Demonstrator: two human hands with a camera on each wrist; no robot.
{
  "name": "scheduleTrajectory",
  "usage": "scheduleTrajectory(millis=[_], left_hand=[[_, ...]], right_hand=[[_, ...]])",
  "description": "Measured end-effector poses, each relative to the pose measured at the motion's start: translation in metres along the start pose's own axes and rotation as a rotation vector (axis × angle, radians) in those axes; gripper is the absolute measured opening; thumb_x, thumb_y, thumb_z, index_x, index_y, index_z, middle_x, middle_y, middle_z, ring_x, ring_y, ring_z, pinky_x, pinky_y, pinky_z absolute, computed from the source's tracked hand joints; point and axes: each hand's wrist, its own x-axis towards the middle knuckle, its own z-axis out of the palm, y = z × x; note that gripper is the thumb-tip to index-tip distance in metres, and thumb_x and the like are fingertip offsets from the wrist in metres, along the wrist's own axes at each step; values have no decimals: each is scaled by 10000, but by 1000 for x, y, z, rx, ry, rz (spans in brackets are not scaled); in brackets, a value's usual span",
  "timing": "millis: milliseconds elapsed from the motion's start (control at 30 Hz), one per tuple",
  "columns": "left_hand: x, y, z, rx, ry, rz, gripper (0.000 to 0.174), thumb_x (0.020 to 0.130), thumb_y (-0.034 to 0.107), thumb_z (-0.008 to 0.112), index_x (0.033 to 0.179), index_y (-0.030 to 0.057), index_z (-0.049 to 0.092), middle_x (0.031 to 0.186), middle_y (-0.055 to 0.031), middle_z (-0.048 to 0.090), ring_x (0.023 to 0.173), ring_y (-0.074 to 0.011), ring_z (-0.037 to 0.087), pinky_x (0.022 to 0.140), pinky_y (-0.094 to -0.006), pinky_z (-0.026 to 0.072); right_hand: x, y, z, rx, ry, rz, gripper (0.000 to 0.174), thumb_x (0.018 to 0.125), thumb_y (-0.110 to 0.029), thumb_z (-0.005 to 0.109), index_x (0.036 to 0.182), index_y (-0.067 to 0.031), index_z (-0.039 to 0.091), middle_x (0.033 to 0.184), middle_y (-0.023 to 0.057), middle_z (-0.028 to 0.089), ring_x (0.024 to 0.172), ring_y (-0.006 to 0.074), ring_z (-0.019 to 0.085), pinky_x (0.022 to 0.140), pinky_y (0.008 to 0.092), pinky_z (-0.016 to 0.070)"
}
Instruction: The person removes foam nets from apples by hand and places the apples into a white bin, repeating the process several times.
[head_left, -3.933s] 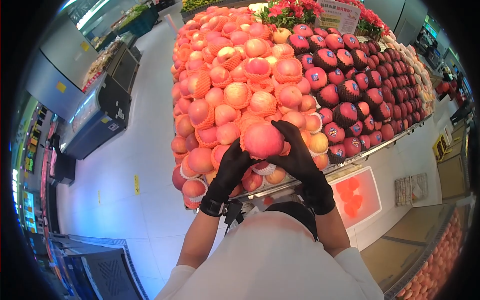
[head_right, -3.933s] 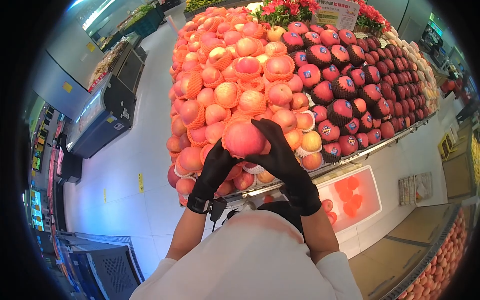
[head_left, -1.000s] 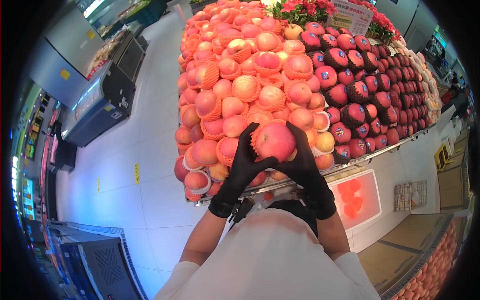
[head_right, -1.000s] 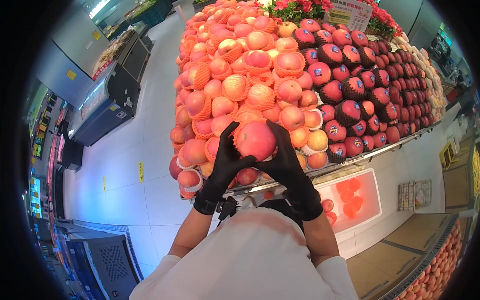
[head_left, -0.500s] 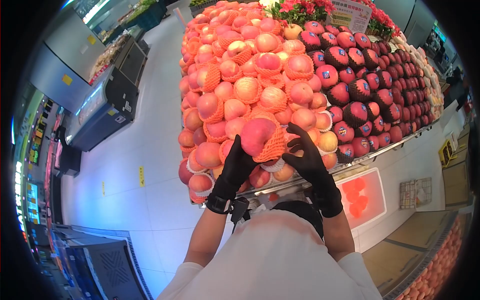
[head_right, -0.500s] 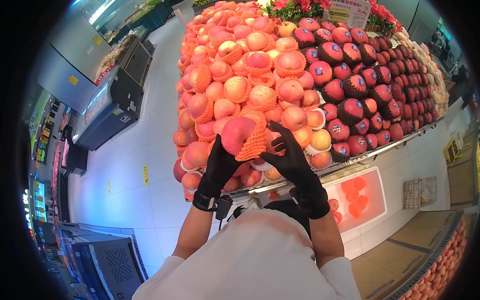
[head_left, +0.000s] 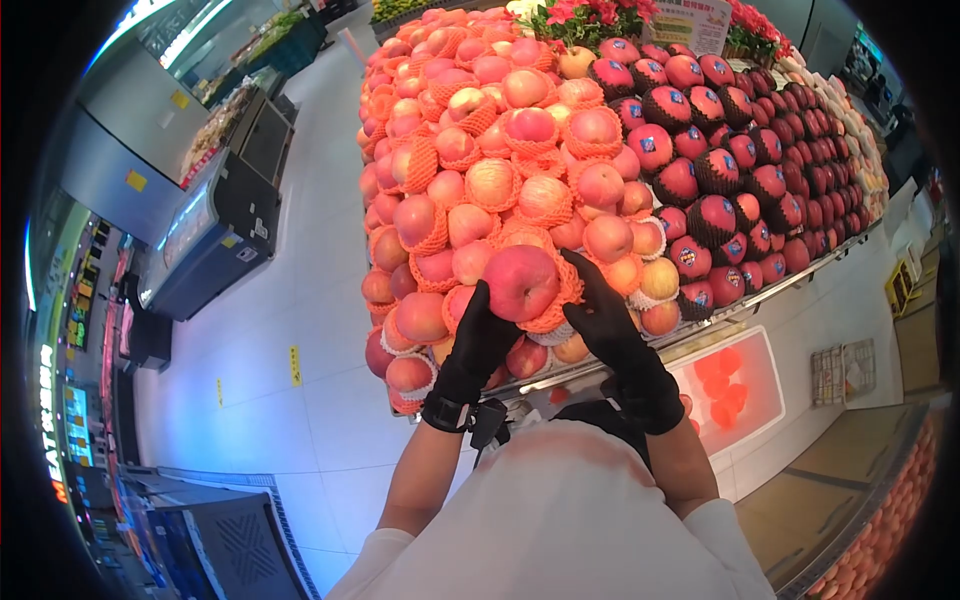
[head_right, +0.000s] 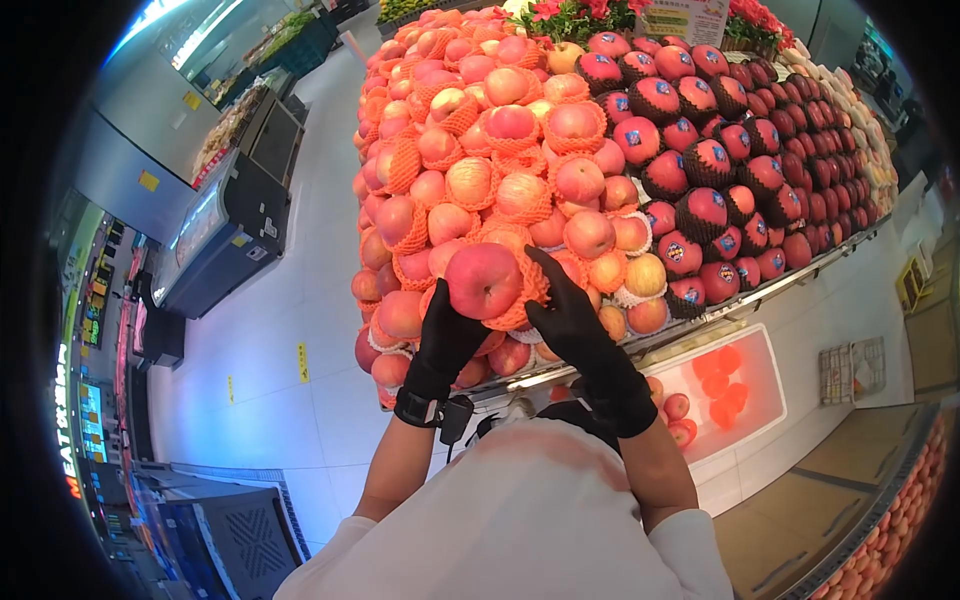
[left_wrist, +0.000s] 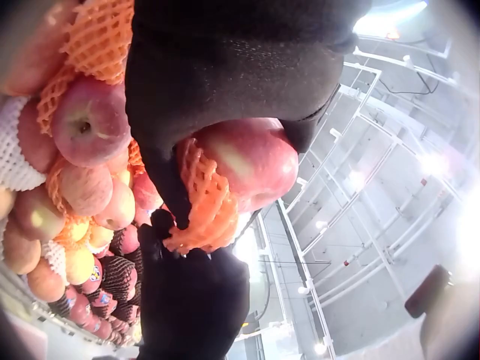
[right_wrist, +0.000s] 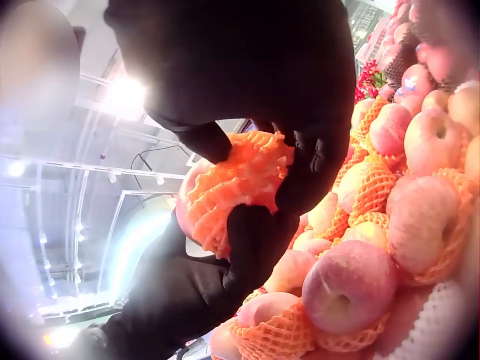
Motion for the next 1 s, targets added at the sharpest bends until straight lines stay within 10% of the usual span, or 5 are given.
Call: scheduleTrajectory(millis=[200, 333, 600, 1000], left_hand=[[0, -9, -2, 294, 14, 129, 354, 955, 132, 621, 1280, 46, 510, 1149, -100, 619, 1087, -208, 612, 897, -352, 518], [-5, -59, -22, -881, -144, -350, 508, 1013, 348, 517, 1384, 10, 441, 1268, -94, 556, 1159, -197, 555, 957, -316, 481], [0, -19, -8, -163, -88, -121, 681, 849, 203, 734, 1411, 12, 399, 1349, -134, 507, 1259, -230, 492, 1053, -368, 423], [3, -22, -18, -130, -143, 18, 894, 671, 65, 851, 1436, 43, 390, 1387, -136, 500, 1288, -245, 491, 1076, -389, 425]], right_hand=[[-3, 8, -3, 51, -7, 180, 691, 823, -36, 675, 1448, -24, 381, 1401, 170, 467, 1241, 291, 506, 1035, 404, 430], [3, 5, -6, -301, 63, -160, 774, 773, -66, 759, 1459, -98, 402, 1349, 139, 505, 1252, 299, 495, 1026, 405, 428], [2, -33, 2, -557, -94, -404, 750, 784, -63, 735, 1461, -96, 413, 1427, 166, 451, 1294, 367, 442, 1054, 463, 377], [-1, -1, 1, -363, -16, -375, 599, 779, 6, 712, 1325, -31, 468, 1357, 202, 474, 1278, 368, 470, 1055, 424, 414]])
